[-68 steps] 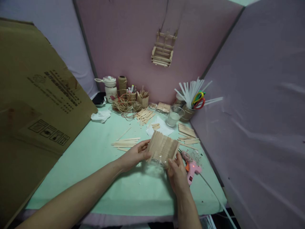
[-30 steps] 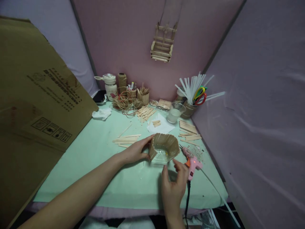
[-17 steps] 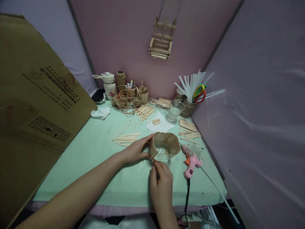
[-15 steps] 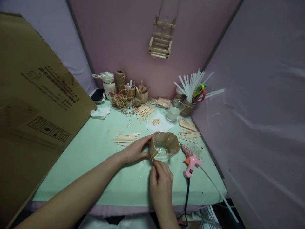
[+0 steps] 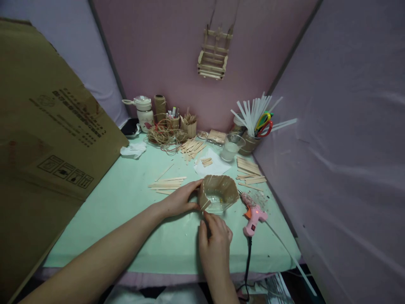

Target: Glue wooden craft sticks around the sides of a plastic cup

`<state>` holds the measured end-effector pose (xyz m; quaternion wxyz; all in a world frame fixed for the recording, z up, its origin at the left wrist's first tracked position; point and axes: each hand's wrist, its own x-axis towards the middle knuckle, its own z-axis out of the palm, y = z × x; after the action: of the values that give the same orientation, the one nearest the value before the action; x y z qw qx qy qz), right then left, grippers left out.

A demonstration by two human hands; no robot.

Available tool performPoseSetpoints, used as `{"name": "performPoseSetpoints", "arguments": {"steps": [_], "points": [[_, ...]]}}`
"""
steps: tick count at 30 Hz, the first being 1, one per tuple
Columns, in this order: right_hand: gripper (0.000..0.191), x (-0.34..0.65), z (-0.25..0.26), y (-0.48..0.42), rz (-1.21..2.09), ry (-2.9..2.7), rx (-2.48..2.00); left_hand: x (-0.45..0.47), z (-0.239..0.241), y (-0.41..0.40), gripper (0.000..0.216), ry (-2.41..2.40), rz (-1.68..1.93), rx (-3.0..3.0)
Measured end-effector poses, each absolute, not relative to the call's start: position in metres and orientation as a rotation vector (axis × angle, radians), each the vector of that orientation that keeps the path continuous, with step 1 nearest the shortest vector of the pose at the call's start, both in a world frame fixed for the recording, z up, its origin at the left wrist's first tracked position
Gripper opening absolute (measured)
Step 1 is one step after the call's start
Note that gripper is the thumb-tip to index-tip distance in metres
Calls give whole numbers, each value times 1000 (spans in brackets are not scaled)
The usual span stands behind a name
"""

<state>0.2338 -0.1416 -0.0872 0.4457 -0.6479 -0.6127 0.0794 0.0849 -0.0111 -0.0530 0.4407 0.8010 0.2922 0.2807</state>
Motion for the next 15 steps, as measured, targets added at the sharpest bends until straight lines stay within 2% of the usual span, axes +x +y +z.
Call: {"name": "performPoseSetpoints", "arguments": {"steps": [8, 15], "points": [[19, 233, -80, -138, 112, -1411, -1500, 85, -54, -11, 92, 716, 720, 2009], [23, 230, -84, -140, 160, -1403, -1552, 86, -58, -12, 90, 737, 732, 2010]]}}
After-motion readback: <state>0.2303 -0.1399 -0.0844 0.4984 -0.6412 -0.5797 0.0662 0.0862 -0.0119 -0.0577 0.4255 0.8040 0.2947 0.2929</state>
